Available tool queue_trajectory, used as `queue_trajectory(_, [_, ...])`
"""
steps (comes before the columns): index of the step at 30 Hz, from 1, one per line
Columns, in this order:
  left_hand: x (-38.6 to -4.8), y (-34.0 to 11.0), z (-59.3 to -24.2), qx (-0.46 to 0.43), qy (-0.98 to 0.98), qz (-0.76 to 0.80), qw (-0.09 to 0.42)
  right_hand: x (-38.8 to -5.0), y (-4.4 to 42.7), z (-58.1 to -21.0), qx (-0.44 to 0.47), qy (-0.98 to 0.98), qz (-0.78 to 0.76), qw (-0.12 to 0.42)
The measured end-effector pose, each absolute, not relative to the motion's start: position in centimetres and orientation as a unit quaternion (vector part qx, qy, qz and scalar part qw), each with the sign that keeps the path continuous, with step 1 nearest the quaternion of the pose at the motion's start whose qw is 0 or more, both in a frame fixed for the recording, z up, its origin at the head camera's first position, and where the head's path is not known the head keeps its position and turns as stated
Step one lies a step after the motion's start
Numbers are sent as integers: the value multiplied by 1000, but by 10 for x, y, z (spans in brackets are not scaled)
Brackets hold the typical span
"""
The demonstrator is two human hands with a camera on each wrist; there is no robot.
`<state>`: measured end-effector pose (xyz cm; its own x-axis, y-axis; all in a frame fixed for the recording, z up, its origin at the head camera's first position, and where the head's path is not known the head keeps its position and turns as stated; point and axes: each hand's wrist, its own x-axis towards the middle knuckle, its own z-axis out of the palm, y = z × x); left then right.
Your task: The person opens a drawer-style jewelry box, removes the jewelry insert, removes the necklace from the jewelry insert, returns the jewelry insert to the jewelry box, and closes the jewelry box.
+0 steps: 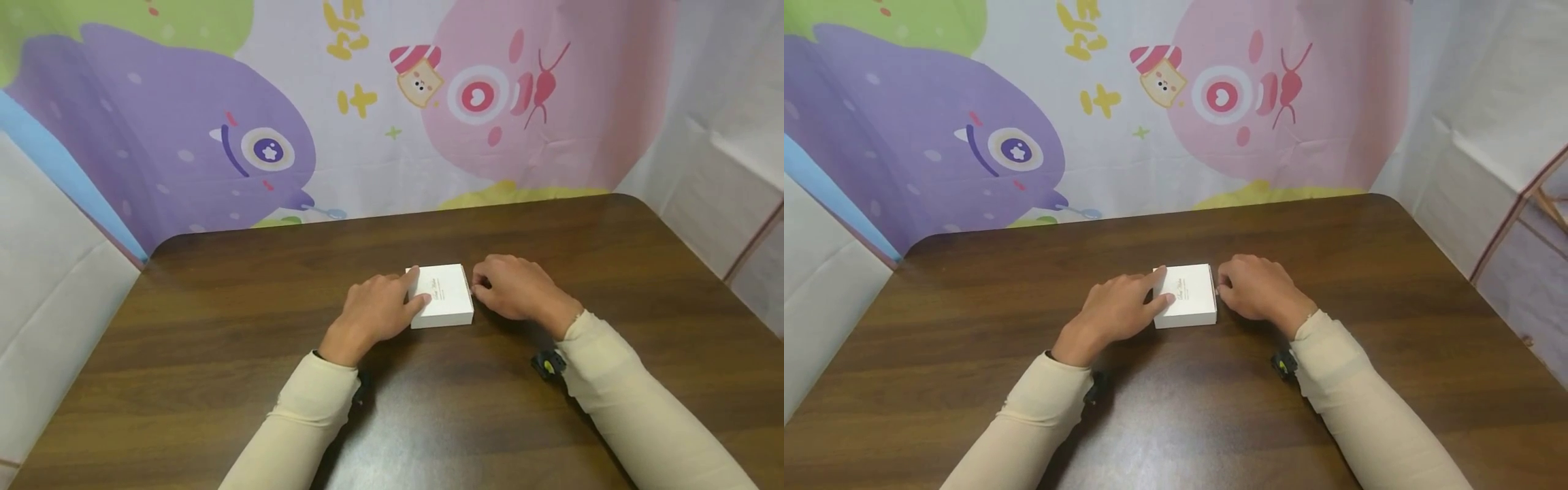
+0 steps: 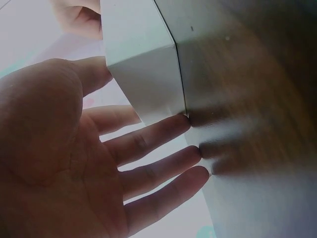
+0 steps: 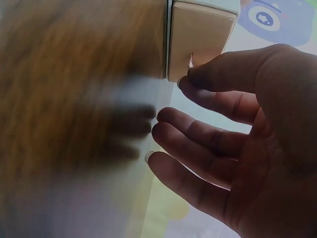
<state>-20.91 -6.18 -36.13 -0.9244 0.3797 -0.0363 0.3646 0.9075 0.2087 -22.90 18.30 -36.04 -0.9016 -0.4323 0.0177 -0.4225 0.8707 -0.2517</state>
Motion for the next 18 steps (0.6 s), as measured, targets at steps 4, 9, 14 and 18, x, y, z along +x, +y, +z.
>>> queue_trajectory(4, [-210, -61, -361, 189, 976, 100, 43, -230, 185, -361, -216, 968, -127, 18])
queue_trajectory(9, [-211, -63, -361, 188, 976, 102, 41, -233, 186, -359, -210, 970, -125, 18])
queue_trajectory(14, [-210, -63, -361, 186, 976, 104, 44, -233, 187, -359, -203, 971, -123, 19])
queue_trajectory(18, [-210, -61, -361, 188, 976, 103, 48, -231, 188, -361, -194, 973, -124, 23])
